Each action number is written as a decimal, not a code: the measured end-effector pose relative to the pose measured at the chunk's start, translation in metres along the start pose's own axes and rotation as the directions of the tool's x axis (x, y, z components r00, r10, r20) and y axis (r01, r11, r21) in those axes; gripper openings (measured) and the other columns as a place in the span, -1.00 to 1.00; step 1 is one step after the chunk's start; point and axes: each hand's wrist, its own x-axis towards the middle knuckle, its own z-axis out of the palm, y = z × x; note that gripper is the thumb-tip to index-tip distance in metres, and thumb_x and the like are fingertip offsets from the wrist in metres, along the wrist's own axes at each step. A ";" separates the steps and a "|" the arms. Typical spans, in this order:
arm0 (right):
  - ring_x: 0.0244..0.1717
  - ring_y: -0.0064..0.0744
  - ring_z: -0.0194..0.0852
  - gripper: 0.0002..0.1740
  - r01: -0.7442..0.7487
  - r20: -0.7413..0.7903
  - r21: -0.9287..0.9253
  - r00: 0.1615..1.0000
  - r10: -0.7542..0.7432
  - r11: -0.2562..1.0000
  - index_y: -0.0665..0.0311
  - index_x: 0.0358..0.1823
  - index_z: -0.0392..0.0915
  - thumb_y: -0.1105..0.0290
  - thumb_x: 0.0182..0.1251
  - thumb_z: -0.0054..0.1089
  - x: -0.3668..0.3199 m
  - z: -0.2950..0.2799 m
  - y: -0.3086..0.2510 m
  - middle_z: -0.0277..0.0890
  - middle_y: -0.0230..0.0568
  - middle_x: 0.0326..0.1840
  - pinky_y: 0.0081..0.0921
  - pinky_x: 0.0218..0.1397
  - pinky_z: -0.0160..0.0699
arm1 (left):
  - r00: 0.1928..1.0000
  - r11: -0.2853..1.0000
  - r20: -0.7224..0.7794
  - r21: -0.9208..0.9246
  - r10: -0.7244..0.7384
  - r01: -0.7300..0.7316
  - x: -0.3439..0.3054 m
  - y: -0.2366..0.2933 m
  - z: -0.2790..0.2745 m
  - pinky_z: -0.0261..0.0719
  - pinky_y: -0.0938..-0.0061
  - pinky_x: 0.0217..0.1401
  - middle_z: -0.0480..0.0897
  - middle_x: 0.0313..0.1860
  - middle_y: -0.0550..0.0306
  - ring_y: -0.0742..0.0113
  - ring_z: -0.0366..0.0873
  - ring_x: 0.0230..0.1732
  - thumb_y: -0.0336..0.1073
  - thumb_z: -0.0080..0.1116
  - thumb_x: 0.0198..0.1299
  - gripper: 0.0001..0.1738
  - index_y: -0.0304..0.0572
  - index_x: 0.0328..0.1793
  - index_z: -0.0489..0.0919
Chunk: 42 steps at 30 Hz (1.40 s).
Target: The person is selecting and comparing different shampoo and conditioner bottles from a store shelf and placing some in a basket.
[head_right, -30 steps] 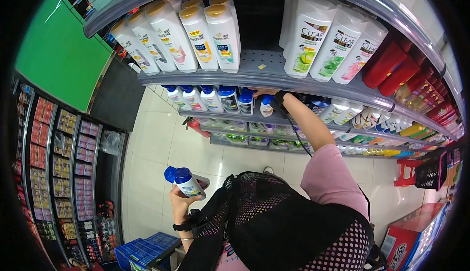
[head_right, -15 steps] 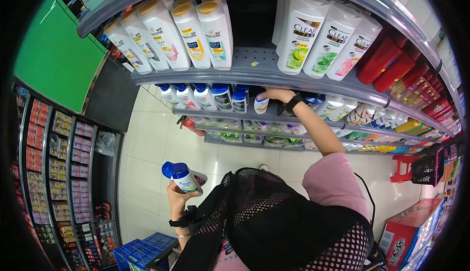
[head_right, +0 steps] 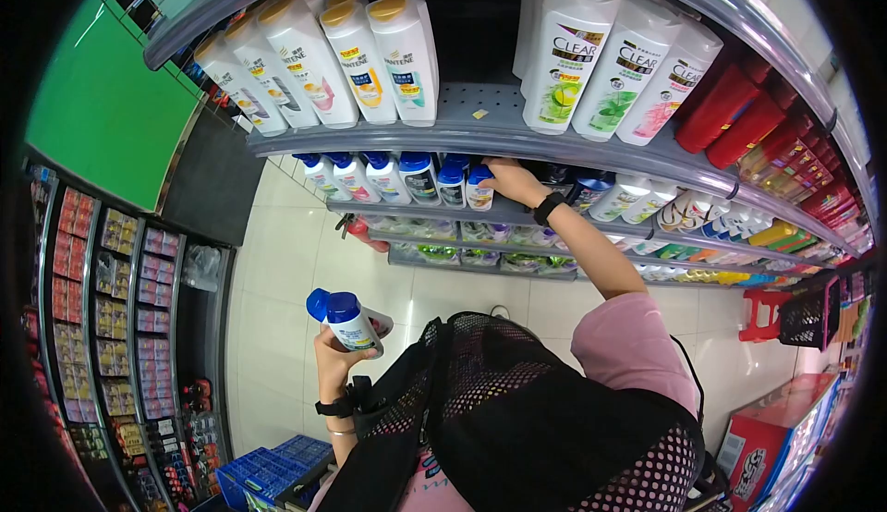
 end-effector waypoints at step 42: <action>-0.24 -0.45 0.63 -0.51 -0.170 -0.193 0.688 0.894 0.404 0.705 0.40 0.00 0.38 0.46 0.06 0.39 -0.172 -0.102 -0.140 0.61 -0.15 -0.26 -0.55 -0.20 0.66 | 0.751 0.978 0.654 -0.201 0.090 0.058 0.118 0.025 0.143 0.59 0.47 -0.04 0.56 0.03 0.12 0.38 0.52 0.01 -0.45 0.11 0.22 -0.62 -0.23 0.19 0.51</action>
